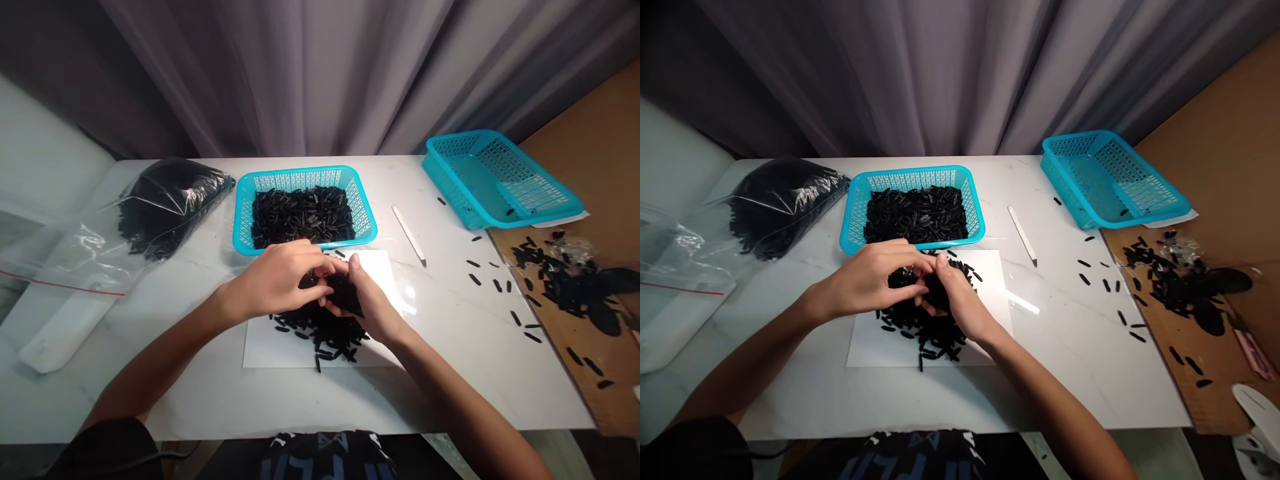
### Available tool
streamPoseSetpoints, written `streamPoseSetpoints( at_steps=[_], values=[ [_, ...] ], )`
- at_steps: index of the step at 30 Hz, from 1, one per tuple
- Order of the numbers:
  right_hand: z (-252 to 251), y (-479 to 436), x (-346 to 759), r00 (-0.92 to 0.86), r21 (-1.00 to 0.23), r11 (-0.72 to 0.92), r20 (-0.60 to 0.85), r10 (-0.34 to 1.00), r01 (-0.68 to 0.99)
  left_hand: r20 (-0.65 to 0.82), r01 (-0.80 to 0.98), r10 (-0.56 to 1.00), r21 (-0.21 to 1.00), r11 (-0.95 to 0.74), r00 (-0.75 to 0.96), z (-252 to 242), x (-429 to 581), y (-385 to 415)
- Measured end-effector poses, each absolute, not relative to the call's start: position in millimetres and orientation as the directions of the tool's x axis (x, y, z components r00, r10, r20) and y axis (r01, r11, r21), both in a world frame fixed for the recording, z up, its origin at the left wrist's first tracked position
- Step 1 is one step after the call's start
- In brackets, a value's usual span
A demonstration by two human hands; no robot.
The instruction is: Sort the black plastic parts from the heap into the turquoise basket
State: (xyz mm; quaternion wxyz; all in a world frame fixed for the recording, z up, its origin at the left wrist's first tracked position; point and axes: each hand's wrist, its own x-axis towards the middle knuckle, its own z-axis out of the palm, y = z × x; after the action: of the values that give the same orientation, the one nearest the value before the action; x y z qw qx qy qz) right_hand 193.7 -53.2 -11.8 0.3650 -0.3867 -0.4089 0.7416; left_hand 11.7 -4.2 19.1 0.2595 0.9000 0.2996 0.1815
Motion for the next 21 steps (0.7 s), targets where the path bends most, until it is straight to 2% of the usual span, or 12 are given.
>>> streamPoseSetpoints(
  at_steps=[5,13,21],
  values=[
    [-10.2,-52.0,193.6,-0.430,-0.915,-0.347,-0.235,0.872,-0.205,0.232,0.433,0.624,0.544,-0.719,0.746,17.0,7.8,-0.1],
    [-13.7,-46.9,197.5,-0.246,-0.938,-0.257,-0.199,0.949,-0.233,0.400,0.452,0.660,0.499,-0.739,0.636,21.4,5.5,1.5],
    [-13.5,-46.4,198.0,-0.186,-0.934,-0.238,-0.192,0.963,-0.267,0.486,0.413,0.638,0.496,-0.764,0.597,22.2,7.1,2.6]
  ],
)
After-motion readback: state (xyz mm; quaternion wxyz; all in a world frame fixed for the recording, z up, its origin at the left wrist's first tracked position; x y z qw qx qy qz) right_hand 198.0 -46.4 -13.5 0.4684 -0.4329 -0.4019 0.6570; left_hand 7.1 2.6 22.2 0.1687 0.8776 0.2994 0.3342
